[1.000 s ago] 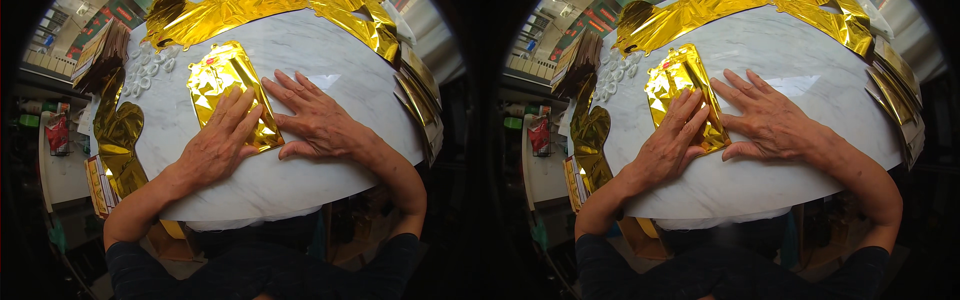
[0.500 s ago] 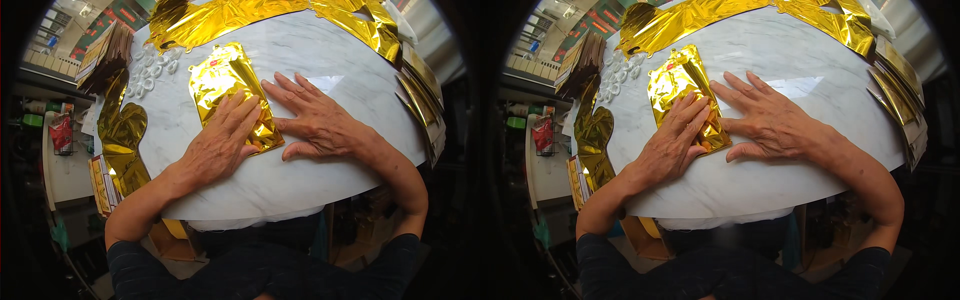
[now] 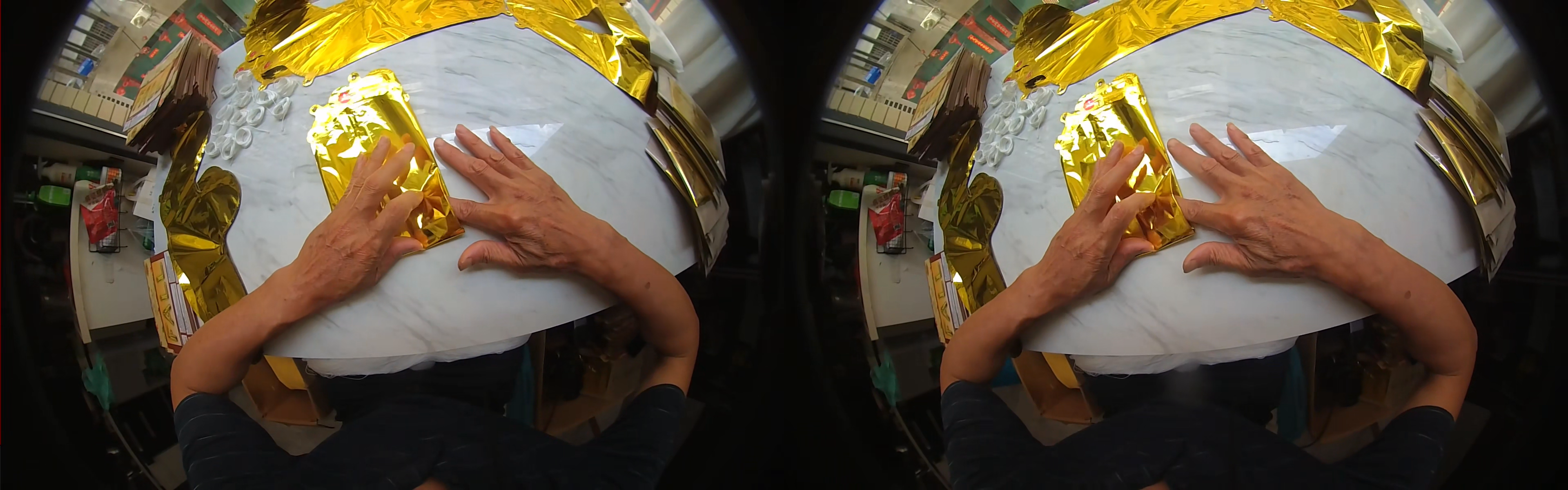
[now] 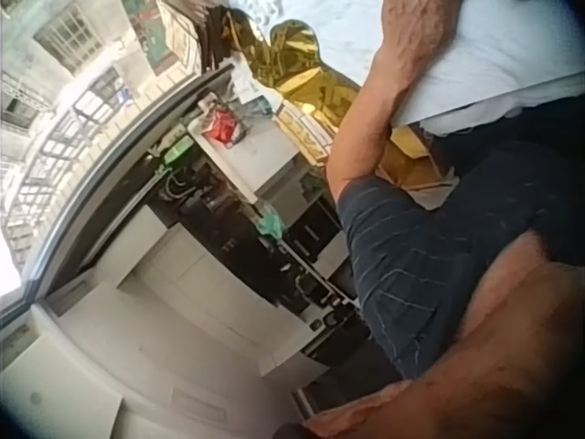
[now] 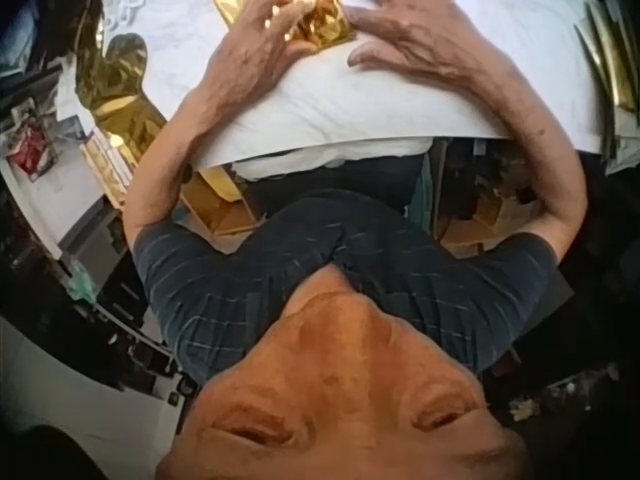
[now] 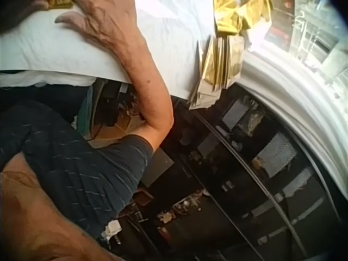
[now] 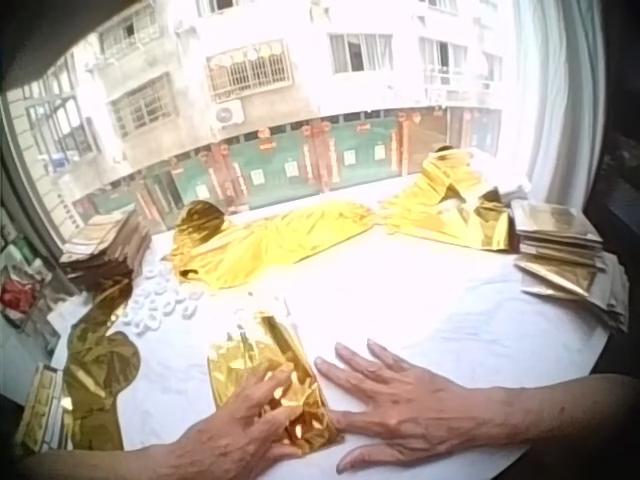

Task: Folding a gold foil balloon and placing it inside a plastic sleeve with a cardboard insert.

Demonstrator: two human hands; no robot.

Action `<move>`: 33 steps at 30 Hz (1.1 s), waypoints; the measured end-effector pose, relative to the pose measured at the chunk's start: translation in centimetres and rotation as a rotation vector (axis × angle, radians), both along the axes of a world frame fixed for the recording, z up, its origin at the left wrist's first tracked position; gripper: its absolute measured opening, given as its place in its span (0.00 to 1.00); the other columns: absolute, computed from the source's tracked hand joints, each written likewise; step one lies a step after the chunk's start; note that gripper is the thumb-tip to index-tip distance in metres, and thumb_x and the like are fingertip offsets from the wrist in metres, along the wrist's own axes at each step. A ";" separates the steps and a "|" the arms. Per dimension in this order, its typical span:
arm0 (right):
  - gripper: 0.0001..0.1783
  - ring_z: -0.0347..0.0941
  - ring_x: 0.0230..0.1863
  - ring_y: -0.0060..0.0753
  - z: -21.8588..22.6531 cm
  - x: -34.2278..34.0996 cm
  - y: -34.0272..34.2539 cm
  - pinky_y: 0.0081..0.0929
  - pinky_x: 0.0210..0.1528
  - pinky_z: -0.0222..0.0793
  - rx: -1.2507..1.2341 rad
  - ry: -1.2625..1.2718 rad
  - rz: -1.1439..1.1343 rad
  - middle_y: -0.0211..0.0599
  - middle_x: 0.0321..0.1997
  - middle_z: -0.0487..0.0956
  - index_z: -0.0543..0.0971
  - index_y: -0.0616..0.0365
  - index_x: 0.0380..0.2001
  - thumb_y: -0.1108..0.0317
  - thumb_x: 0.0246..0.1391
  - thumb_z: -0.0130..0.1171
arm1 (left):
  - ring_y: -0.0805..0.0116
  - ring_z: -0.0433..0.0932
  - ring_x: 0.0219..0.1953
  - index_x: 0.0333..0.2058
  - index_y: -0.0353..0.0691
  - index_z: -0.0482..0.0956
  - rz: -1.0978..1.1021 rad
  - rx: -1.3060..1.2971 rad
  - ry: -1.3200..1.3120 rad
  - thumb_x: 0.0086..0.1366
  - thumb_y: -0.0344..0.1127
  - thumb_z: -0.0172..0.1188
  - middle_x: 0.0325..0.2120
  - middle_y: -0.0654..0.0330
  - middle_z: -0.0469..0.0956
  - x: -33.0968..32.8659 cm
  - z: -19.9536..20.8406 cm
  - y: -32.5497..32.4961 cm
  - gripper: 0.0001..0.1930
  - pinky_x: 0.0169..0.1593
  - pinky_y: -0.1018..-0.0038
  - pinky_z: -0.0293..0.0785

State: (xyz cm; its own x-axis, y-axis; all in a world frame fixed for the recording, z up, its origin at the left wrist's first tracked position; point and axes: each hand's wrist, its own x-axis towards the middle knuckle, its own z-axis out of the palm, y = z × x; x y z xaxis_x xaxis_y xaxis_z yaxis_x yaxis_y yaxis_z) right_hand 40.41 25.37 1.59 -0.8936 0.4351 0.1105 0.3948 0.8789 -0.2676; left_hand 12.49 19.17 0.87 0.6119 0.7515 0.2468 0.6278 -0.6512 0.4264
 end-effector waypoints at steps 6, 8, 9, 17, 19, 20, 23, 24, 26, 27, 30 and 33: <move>0.40 0.43 0.84 0.65 -0.3 -0.3 0.0 0.65 0.82 0.38 -0.007 0.018 -0.001 0.53 0.83 0.52 0.76 0.43 0.67 0.29 0.63 0.55 | 0.34 0.50 0.78 0.64 0.34 0.69 0.021 0.057 0.097 0.62 0.38 0.72 0.72 0.43 0.57 -0.1 0.1 -0.2 0.34 0.78 0.41 0.52; 0.40 0.43 0.84 0.65 -0.3 -0.3 -0.1 0.65 0.82 0.38 -0.002 0.021 -0.004 0.54 0.83 0.52 0.76 0.43 0.67 0.29 0.63 0.54 | 0.35 0.50 0.78 0.65 0.33 0.69 0.014 0.063 0.114 0.63 0.39 0.72 0.72 0.44 0.58 0.0 0.3 -0.3 0.35 0.78 0.41 0.51; 0.40 0.43 0.84 0.65 -0.4 -0.2 -0.2 0.65 0.82 0.38 0.001 0.023 -0.006 0.54 0.83 0.52 0.76 0.43 0.67 0.29 0.63 0.54 | 0.36 0.50 0.78 0.66 0.32 0.68 0.014 0.059 0.139 0.63 0.39 0.71 0.72 0.45 0.58 0.1 0.4 -0.3 0.36 0.78 0.41 0.51; 0.38 0.44 0.84 0.64 0.8 0.8 -0.2 0.66 0.82 0.39 -0.011 0.019 0.040 0.54 0.83 0.53 0.78 0.45 0.64 0.31 0.62 0.57 | 0.42 0.51 0.79 0.72 0.34 0.62 0.017 0.010 0.186 0.69 0.40 0.65 0.74 0.48 0.59 0.0 0.3 -0.3 0.38 0.79 0.43 0.46; 0.37 0.44 0.84 0.64 0.7 0.9 -0.4 0.66 0.82 0.39 -0.024 0.045 0.036 0.53 0.83 0.54 0.79 0.47 0.63 0.32 0.61 0.58 | 0.41 0.51 0.79 0.72 0.36 0.63 0.012 0.007 0.163 0.69 0.39 0.65 0.73 0.48 0.59 0.0 0.4 -0.2 0.36 0.79 0.43 0.46; 0.36 0.44 0.84 0.64 0.6 0.8 -0.4 0.65 0.82 0.40 -0.032 0.047 0.032 0.53 0.83 0.54 0.79 0.48 0.61 0.34 0.61 0.60 | 0.41 0.51 0.79 0.72 0.36 0.63 0.010 0.007 0.161 0.69 0.39 0.65 0.73 0.48 0.59 0.0 0.4 -0.2 0.36 0.79 0.43 0.46; 0.34 0.44 0.84 0.63 0.6 0.6 -0.5 0.65 0.82 0.40 -0.045 0.049 0.025 0.52 0.83 0.54 0.80 0.50 0.59 0.37 0.61 0.62 | 0.40 0.52 0.78 0.72 0.39 0.64 0.011 0.012 0.179 0.70 0.39 0.64 0.73 0.47 0.60 -0.1 0.5 -0.2 0.35 0.79 0.43 0.46; 0.33 0.44 0.84 0.63 0.6 0.6 -0.6 0.65 0.82 0.40 -0.052 0.048 0.021 0.52 0.82 0.55 0.80 0.51 0.59 0.38 0.61 0.62 | 0.40 0.52 0.78 0.72 0.41 0.65 0.004 0.009 0.181 0.70 0.39 0.64 0.73 0.47 0.59 0.0 0.5 -0.2 0.34 0.79 0.43 0.46; 0.32 0.50 0.81 0.63 1.1 0.9 -1.0 0.64 0.81 0.44 -0.037 0.066 0.028 0.54 0.79 0.60 0.80 0.53 0.58 0.40 0.62 0.63 | 0.40 0.52 0.78 0.72 0.42 0.66 0.000 0.008 0.179 0.70 0.39 0.64 0.73 0.47 0.59 0.1 0.5 -0.1 0.34 0.79 0.43 0.46; 0.31 0.56 0.79 0.62 1.4 1.1 -1.2 0.63 0.80 0.48 -0.025 0.085 0.032 0.55 0.76 0.65 0.80 0.56 0.57 0.42 0.62 0.64 | 0.40 0.51 0.78 0.72 0.42 0.66 -0.008 0.008 0.189 0.70 0.39 0.64 0.73 0.47 0.59 0.1 0.6 0.0 0.33 0.80 0.43 0.45; 0.32 0.63 0.77 0.57 1.7 1.6 -2.1 0.61 0.80 0.52 0.069 0.180 0.059 0.54 0.72 0.71 0.79 0.62 0.56 0.48 0.60 0.67 | 0.40 0.51 0.78 0.72 0.42 0.66 -0.002 0.001 0.213 0.70 0.40 0.64 0.72 0.47 0.59 0.2 0.7 -0.1 0.33 0.80 0.43 0.45; 0.37 0.65 0.76 0.51 1.3 0.6 -3.7 0.60 0.80 0.51 0.090 0.168 0.116 0.50 0.71 0.73 0.78 0.67 0.58 0.47 0.56 0.69 | 0.40 0.52 0.78 0.71 0.42 0.67 0.006 -0.003 0.221 0.70 0.39 0.64 0.72 0.48 0.60 0.0 0.8 -0.1 0.33 0.80 0.43 0.45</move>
